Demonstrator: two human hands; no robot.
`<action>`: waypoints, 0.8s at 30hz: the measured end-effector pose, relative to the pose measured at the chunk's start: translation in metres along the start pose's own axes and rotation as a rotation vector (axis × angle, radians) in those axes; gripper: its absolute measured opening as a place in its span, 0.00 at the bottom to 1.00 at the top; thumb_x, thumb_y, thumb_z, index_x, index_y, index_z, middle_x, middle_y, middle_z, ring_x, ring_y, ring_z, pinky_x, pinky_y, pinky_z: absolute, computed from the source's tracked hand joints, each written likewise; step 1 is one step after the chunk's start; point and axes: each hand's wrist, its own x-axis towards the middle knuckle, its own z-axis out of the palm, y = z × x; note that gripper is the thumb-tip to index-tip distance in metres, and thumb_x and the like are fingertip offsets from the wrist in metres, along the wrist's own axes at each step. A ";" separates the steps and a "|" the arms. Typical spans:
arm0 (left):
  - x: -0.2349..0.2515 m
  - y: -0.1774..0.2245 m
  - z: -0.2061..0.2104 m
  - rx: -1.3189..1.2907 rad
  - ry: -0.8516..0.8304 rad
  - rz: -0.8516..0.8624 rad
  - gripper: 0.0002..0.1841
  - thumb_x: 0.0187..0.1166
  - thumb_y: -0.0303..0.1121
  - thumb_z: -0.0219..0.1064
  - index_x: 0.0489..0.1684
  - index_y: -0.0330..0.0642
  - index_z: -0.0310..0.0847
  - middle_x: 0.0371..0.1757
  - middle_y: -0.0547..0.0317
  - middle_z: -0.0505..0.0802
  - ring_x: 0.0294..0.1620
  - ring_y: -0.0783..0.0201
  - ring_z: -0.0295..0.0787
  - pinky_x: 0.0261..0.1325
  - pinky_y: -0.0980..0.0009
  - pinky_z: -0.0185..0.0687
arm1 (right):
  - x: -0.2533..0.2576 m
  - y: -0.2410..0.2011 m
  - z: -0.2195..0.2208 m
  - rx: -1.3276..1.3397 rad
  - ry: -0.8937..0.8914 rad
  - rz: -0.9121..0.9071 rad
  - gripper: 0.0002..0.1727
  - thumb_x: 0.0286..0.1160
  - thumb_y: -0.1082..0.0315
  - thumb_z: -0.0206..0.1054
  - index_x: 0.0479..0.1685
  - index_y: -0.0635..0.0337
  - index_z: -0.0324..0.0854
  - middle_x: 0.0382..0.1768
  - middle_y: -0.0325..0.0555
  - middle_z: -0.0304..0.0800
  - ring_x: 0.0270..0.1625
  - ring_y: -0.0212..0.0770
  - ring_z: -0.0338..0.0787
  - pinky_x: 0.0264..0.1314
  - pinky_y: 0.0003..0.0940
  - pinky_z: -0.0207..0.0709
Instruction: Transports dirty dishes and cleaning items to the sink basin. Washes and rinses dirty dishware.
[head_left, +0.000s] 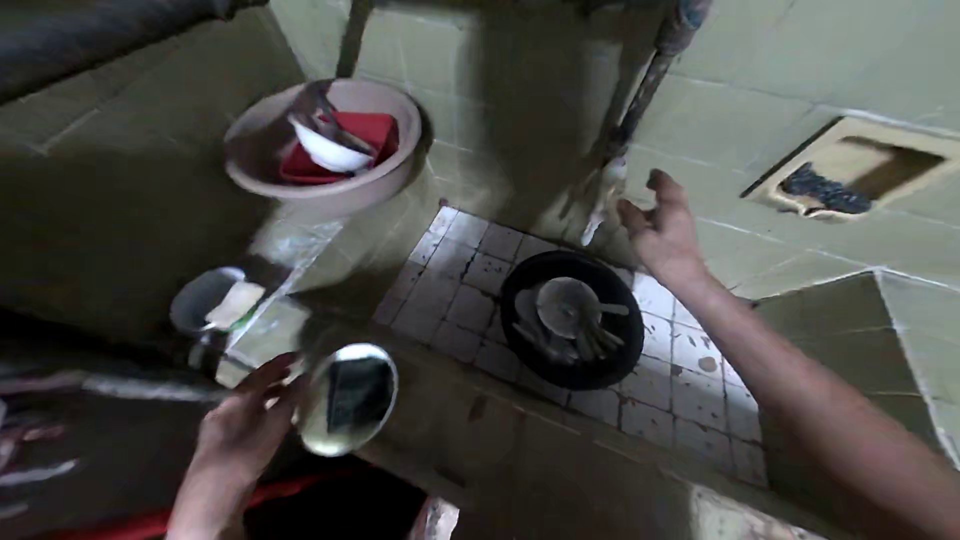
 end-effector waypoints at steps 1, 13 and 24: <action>0.003 0.012 -0.007 0.049 -0.002 0.044 0.30 0.82 0.48 0.67 0.76 0.35 0.77 0.68 0.31 0.86 0.65 0.36 0.85 0.66 0.36 0.78 | 0.019 -0.009 0.003 -0.059 0.029 -0.036 0.41 0.86 0.56 0.64 0.91 0.66 0.50 0.85 0.70 0.61 0.63 0.57 0.88 0.64 0.52 0.83; 0.079 0.231 0.178 -0.262 -0.994 0.297 0.18 0.88 0.36 0.63 0.71 0.38 0.80 0.60 0.48 0.91 0.55 0.59 0.91 0.61 0.59 0.88 | 0.062 0.010 0.029 -0.254 0.114 -0.079 0.22 0.86 0.72 0.59 0.74 0.75 0.74 0.64 0.72 0.82 0.63 0.65 0.87 0.68 0.57 0.78; 0.139 0.262 0.378 -1.036 -0.820 -0.240 0.17 0.87 0.23 0.59 0.71 0.29 0.72 0.62 0.46 0.87 0.52 0.63 0.89 0.59 0.67 0.86 | 0.041 0.074 0.017 0.515 0.092 -0.021 0.27 0.87 0.62 0.60 0.82 0.62 0.68 0.62 0.48 0.87 0.42 0.36 0.91 0.43 0.35 0.89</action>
